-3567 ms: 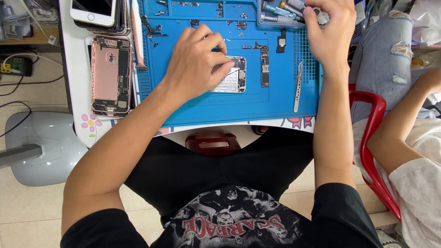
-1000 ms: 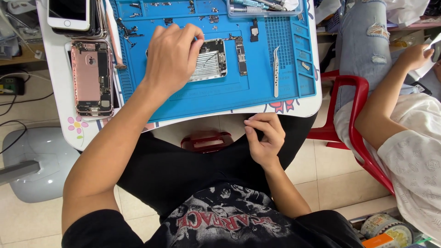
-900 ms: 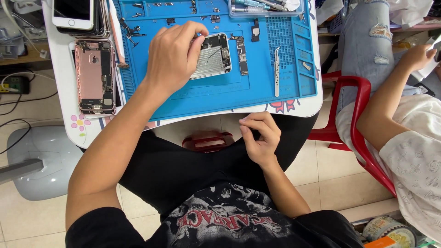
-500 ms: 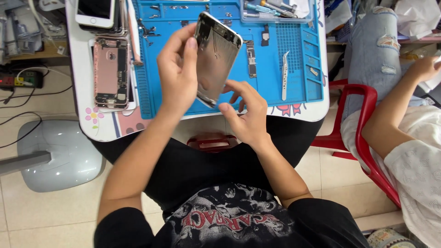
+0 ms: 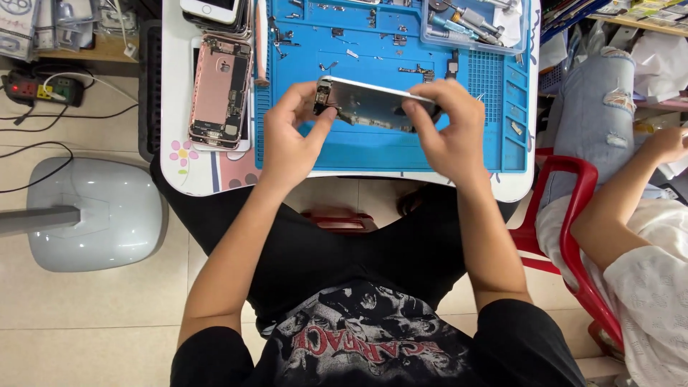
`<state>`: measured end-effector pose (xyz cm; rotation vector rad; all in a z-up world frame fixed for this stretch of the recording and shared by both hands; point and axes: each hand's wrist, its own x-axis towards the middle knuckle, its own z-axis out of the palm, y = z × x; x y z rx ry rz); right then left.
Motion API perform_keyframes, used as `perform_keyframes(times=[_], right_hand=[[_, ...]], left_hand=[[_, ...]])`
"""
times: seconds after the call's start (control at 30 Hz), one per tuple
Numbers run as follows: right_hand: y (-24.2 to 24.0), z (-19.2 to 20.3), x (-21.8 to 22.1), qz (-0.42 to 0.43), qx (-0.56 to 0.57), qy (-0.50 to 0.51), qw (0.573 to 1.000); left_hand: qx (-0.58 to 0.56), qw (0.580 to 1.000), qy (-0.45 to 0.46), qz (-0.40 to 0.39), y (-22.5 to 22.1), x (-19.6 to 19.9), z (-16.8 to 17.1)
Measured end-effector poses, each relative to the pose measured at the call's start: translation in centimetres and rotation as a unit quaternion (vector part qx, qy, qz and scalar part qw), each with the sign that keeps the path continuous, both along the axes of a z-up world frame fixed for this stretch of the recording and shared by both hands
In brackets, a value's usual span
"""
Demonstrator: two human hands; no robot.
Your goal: The person uses tweezers and a screwdriver to remove and place small components on a disassembled smartphone motherboard. They handle screws and internal parts on a blue work mat, occasionally picking up and setting down tools.
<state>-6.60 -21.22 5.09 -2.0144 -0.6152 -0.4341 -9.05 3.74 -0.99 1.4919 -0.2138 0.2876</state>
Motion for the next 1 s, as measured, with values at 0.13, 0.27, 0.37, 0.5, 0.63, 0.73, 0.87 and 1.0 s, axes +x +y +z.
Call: perform_keyframes(times=[0.13, 0.27, 0.37, 0.5, 0.63, 0.73, 0.87, 1.0], right_hand=[[0.0, -0.7, 2.1, 0.020, -0.058, -0.019, 0.998], [0.4, -0.6, 2.9, -0.001, -0.099, -0.056, 0.993], [0.0, -2.0, 2.4, -0.036, -0.125, -0.058, 0.990], [-0.1, -3.4, 2.4, -0.071, -0.102, -0.062, 0.990], [-0.5, -3.3, 1.5, -0.099, -0.083, -0.088, 0.988], [-2.0, -2.5, 0.3, -0.153, -0.087, -0.089, 0.980], [-6.7, -2.7, -1.4, -0.292, -0.225, -0.093, 0.925], [-7.6, -2.0, -3.6, -0.324, -0.291, -0.006, 0.900]], left_hand=[[0.231, 0.971, -0.058, 0.015, 1.3, 1.2, 1.6], [0.327, 0.942, -0.077, -0.011, 1.4, 2.5, 3.9], [0.371, 0.925, -0.074, -0.043, 1.2, 3.7, 3.9], [0.401, 0.907, -0.078, -0.098, 0.8, 4.4, 5.0], [0.457, 0.868, -0.158, -0.114, 0.8, 5.0, 5.5], [0.461, 0.862, -0.173, -0.120, 0.9, 5.5, 5.6], [0.479, 0.855, -0.151, -0.130, 1.1, 5.3, 5.5], [0.497, 0.838, -0.145, -0.171, 1.3, 5.6, 6.6]])
